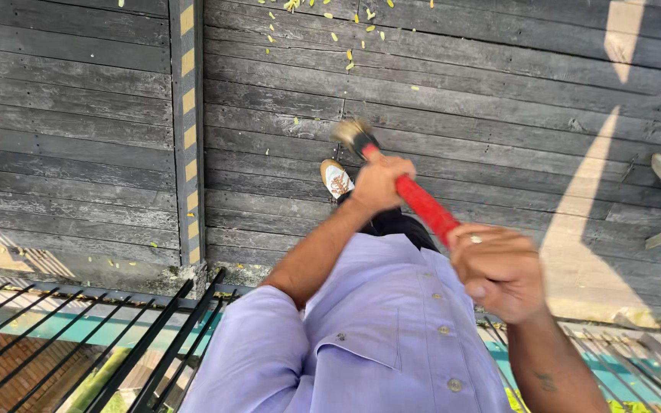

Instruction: The person sweeps yellow leaves across a wooden outdoor deck using a broom, moving chairs aside to reach different areas.

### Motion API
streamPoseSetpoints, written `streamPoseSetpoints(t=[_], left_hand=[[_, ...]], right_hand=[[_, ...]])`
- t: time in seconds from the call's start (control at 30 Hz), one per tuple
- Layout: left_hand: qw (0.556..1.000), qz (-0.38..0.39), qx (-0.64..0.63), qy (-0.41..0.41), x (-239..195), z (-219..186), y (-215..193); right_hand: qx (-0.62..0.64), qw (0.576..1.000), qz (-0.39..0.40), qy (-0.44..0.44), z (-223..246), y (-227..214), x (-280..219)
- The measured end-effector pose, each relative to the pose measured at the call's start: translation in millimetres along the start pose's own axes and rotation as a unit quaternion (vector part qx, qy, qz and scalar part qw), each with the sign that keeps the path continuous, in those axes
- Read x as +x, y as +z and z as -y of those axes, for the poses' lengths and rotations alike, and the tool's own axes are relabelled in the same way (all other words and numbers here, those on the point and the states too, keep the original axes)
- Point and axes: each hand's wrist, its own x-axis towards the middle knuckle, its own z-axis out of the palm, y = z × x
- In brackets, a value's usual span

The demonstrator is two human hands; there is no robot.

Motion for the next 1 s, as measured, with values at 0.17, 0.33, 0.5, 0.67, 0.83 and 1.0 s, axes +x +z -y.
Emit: streamPoseSetpoints(t=[0.17, 0.33, 0.5, 0.67, 0.83, 1.0], left_hand=[[0.991, 0.037, 0.118, -0.051, 22.6, 54.6, -69.7], [0.995, 0.020, 0.023, 0.098, 64.1, -21.5, -45.1], [0.955, 0.200, -0.159, 0.150, 79.7, -90.8, 61.0], [0.950, 0.259, -0.123, 0.123, 104.3, -41.5, 115.7], [0.970, 0.226, 0.084, 0.037, 128.7, 52.8, 25.5], [0.983, 0.142, 0.108, 0.039, 175.1, 22.4, -14.3]], right_hand=[[0.031, 0.995, -0.084, -0.033, -75.5, 30.8, 1.2], [0.053, 0.992, -0.066, -0.097, -0.7, -21.2, -15.4], [-0.060, 0.994, -0.029, -0.086, 80.8, -49.4, -47.6], [-0.140, 0.988, -0.056, -0.038, 7.6, -59.0, -41.3], [-0.020, 0.989, -0.105, -0.106, -65.9, -59.1, 8.0], [0.005, 0.981, -0.067, -0.184, -52.3, -89.4, 76.6]])
